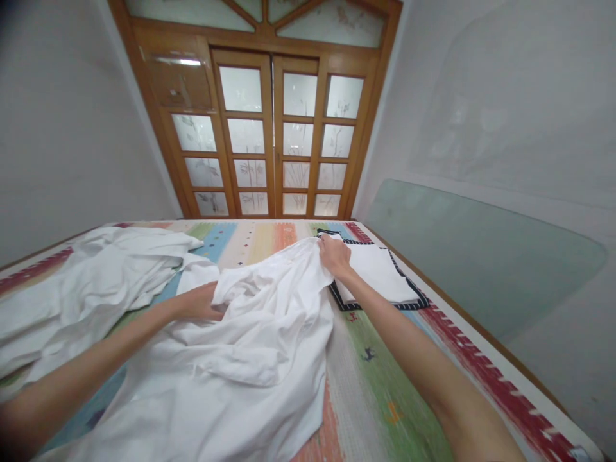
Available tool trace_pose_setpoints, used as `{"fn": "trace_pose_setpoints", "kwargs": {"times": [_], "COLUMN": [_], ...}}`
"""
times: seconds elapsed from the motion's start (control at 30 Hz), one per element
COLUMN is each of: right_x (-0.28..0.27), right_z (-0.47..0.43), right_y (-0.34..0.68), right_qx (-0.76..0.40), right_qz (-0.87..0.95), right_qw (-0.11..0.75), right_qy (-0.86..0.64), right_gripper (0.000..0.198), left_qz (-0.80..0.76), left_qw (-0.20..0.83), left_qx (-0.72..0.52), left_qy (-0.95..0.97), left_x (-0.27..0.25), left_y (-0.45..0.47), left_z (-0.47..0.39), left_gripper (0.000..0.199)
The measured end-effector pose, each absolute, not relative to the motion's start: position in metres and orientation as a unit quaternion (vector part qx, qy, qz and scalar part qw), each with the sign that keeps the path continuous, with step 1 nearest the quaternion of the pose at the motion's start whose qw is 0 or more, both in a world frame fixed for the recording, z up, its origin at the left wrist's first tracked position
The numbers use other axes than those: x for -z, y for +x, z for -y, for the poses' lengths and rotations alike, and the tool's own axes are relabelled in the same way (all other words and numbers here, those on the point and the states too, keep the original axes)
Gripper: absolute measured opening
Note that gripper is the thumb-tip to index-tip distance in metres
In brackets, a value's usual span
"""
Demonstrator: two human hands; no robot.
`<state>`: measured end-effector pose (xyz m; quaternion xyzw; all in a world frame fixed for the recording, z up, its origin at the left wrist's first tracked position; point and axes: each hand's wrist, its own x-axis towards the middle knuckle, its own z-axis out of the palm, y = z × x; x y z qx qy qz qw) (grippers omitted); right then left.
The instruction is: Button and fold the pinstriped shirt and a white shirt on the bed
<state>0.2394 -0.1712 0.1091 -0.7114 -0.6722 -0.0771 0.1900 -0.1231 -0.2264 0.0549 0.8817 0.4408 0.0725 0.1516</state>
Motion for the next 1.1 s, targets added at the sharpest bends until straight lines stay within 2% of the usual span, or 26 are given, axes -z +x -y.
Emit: {"fn": "trace_pose_setpoints", "kwargs": {"times": [0.13, 0.23, 0.33, 0.43, 0.5, 0.6, 0.67, 0.8, 0.97, 1.03, 1.1], "right_x": [-0.122, -0.124, -0.119, -0.11, -0.105, -0.105, -0.111, -0.129, -0.14, -0.139, -0.136], "right_z": [0.183, 0.215, 0.261, 0.305, 0.323, 0.325, 0.311, 0.266, 0.222, 0.216, 0.215], "right_y": [0.217, 0.195, 0.176, 0.162, 0.158, 0.162, 0.173, 0.212, 0.264, 0.277, 0.283], "right_qx": [0.147, 0.075, -0.107, -0.118, -0.077, -0.025, -0.001, 0.057, 0.126, 0.121, 0.064], "right_qz": [0.723, 0.846, 0.952, 0.976, 0.979, 0.965, 0.947, 0.896, 0.824, 0.813, 0.819], "right_qw": [0.233, 0.222, 0.125, 0.045, -0.03, -0.122, -0.15, -0.124, -0.036, -0.059, -0.123], "right_qy": [-0.634, -0.478, -0.257, -0.176, -0.187, -0.232, -0.284, -0.422, -0.551, -0.567, -0.557], "right_gripper": [0.024, 0.02, 0.023, 0.04, 0.041, 0.022, 0.015, 0.02, 0.025, 0.026, 0.025], "left_qz": [-0.542, -0.599, -0.629, -0.672, -0.69, -0.709, -0.729, -0.773, -0.788, -0.765, -0.742], "left_qw": [0.086, 0.065, 0.045, 0.013, -0.002, -0.004, 0.001, 0.006, -0.027, -0.049, -0.071], "left_qx": [-0.05, -0.045, -0.045, -0.036, -0.033, -0.039, -0.05, -0.081, -0.096, -0.104, -0.116], "left_qy": [0.834, 0.797, 0.775, 0.739, 0.723, 0.705, 0.683, 0.629, 0.608, 0.634, 0.656], "left_x": [-0.045, -0.045, -0.046, -0.048, -0.049, -0.049, -0.049, -0.045, -0.039, -0.036, -0.033], "left_y": [-0.115, -0.113, -0.11, -0.107, -0.105, -0.104, -0.107, -0.119, -0.134, -0.138, -0.143], "left_z": [0.219, 0.212, 0.205, 0.201, 0.198, 0.193, 0.19, 0.185, 0.186, 0.19, 0.194], "left_gripper": [0.077, 0.071, 0.062, 0.062, 0.064, 0.069, 0.074, 0.081, 0.068, 0.065, 0.062]}}
